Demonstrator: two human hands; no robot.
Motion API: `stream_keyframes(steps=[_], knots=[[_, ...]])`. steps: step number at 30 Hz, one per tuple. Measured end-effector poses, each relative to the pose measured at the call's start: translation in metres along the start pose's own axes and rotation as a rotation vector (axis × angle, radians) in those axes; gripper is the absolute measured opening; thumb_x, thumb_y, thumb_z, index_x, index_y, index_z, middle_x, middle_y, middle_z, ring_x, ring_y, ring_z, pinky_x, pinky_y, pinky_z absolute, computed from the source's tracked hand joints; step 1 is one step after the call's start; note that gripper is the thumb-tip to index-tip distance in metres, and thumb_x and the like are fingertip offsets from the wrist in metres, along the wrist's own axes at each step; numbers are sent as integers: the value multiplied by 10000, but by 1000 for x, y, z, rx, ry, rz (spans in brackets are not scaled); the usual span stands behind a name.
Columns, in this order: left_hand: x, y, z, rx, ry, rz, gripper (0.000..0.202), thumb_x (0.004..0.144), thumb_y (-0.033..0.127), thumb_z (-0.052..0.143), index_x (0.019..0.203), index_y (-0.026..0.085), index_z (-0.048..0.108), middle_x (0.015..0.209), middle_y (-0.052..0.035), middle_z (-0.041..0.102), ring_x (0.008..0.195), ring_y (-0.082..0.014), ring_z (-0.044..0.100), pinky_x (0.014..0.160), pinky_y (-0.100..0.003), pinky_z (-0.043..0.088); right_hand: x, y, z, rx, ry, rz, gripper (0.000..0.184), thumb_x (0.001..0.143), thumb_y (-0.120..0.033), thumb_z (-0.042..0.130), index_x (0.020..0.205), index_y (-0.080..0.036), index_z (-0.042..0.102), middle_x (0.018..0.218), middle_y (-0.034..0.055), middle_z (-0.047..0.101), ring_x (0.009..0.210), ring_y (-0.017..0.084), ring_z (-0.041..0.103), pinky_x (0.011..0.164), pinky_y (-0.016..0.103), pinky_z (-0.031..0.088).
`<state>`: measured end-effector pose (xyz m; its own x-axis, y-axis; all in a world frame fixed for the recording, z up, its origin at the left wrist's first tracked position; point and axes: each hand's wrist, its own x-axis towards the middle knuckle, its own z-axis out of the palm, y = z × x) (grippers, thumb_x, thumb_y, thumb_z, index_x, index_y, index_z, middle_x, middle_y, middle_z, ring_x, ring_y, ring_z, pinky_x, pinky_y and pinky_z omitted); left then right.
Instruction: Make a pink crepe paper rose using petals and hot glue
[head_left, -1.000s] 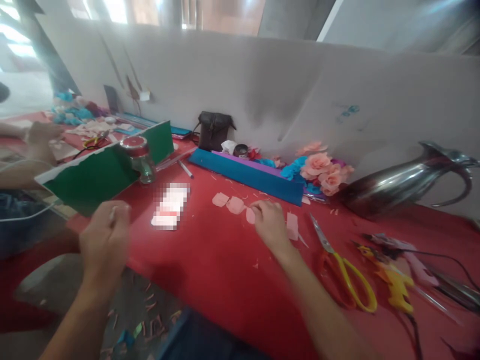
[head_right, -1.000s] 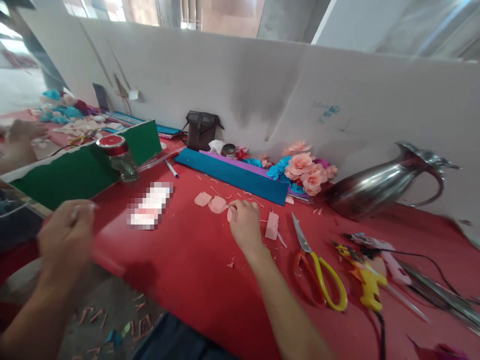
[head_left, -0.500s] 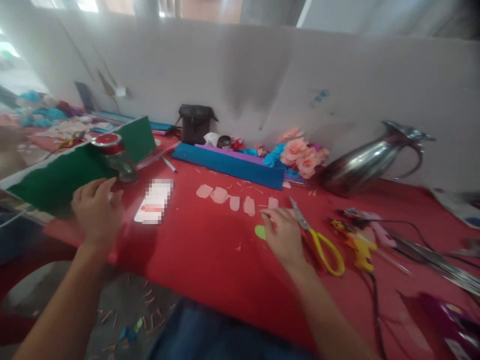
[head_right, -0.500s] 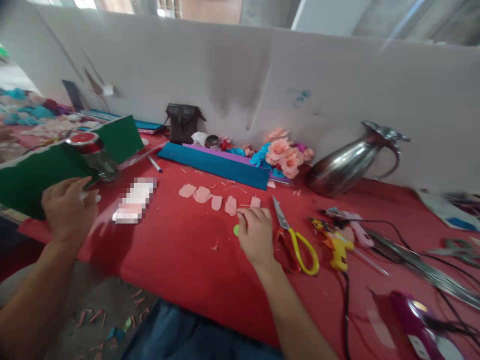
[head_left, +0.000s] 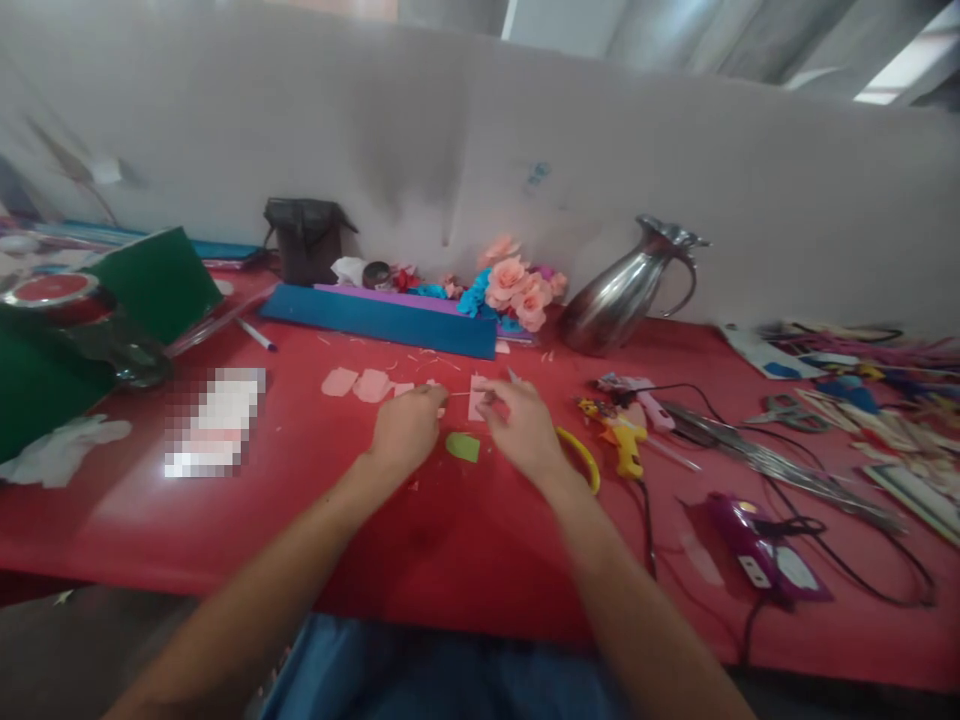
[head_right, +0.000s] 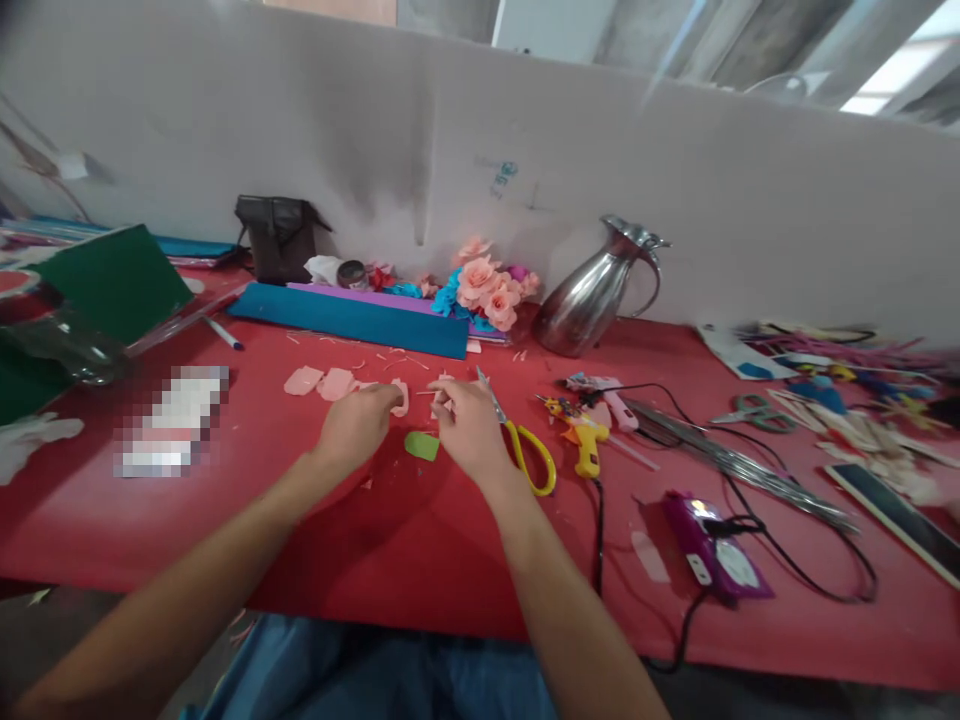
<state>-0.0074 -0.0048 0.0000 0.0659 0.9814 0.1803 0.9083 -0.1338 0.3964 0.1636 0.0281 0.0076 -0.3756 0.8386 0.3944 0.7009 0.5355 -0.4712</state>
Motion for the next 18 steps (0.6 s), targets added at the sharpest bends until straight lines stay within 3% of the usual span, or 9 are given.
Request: stream_keyframes(steps=[3, 7, 11, 18], knots=[[3, -20, 8, -77, 104, -170, 290, 868, 139, 390, 1000, 198, 641, 921, -92, 699, 831, -206, 638, 662, -273, 420, 1, 29, 3, -94, 46, 115, 186, 788, -116, 530, 861, -200, 678, 850, 43, 697, 817, 208, 543, 776, 334, 373], [8, -42, 13, -162, 230, -192, 250, 853, 196, 432, 905, 190, 677, 945, -83, 692, 873, -207, 619, 732, -286, 437, -4, 47, 13, -197, 8, 113, 165, 806, -146, 549, 785, -207, 701, 837, 43, 698, 804, 208, 520, 781, 339, 356], [11, -49, 13, -299, 294, -201, 250, 838, 207, 453, 902, 179, 693, 942, -74, 684, 861, -189, 606, 744, -282, 449, -5, 35, 22, -176, -44, 82, 174, 817, -159, 552, 817, -209, 719, 833, 42, 687, 822, 211, 509, 804, 346, 350], [10, -44, 20, -207, 195, -185, 248, 823, 166, 481, 921, 195, 707, 939, -65, 659, 855, -181, 599, 754, -276, 445, 11, 2, 41, -241, -155, 89, 130, 802, -253, 593, 835, -238, 718, 878, 54, 681, 907, 251, 487, 742, 360, 305]])
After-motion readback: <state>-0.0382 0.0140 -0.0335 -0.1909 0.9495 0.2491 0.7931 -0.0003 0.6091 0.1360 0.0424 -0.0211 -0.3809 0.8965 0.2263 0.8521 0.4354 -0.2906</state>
